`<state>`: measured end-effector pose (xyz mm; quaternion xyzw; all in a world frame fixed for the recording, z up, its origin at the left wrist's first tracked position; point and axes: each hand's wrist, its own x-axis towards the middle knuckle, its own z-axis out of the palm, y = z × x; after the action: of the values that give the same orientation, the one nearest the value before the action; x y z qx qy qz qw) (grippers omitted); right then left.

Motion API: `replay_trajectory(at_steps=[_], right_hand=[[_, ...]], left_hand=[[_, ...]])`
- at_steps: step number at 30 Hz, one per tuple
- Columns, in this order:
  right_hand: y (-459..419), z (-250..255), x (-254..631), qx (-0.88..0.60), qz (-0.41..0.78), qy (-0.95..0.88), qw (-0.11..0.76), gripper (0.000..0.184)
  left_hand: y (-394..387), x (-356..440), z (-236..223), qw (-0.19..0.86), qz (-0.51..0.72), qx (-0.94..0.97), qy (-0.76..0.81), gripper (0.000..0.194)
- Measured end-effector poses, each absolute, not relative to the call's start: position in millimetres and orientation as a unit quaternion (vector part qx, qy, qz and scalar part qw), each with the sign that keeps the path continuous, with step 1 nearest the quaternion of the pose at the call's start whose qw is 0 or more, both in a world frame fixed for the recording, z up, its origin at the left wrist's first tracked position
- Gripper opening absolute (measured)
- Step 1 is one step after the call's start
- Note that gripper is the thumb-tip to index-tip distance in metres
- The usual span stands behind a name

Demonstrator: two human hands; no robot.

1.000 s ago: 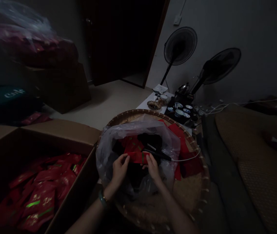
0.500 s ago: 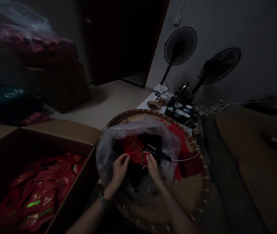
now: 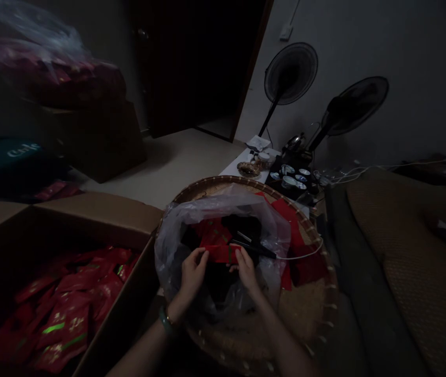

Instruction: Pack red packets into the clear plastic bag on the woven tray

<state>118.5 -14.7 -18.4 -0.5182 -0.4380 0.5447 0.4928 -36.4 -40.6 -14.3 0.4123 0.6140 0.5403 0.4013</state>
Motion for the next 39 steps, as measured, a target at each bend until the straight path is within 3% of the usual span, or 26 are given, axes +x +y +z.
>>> replay_trajectory(at_steps=[25, 33, 39], right_hand=[[-15, -6, 124, -0.542, 0.502, -0.471, 0.482, 0.044], [-15, -6, 126, -0.539, 0.520, -0.448, 0.487, 0.046], [-13, -6, 127, -0.534, 0.501, -0.451, 0.511, 0.045]], left_hand=[[-42, -33, -7, 0.463, 0.537, 0.437, 0.554, 0.028], [-36, -33, -12, 0.621, 0.530, 0.291, 0.499, 0.050], [-36, -34, -5, 0.701, 0.502, 0.171, 0.476, 0.041]])
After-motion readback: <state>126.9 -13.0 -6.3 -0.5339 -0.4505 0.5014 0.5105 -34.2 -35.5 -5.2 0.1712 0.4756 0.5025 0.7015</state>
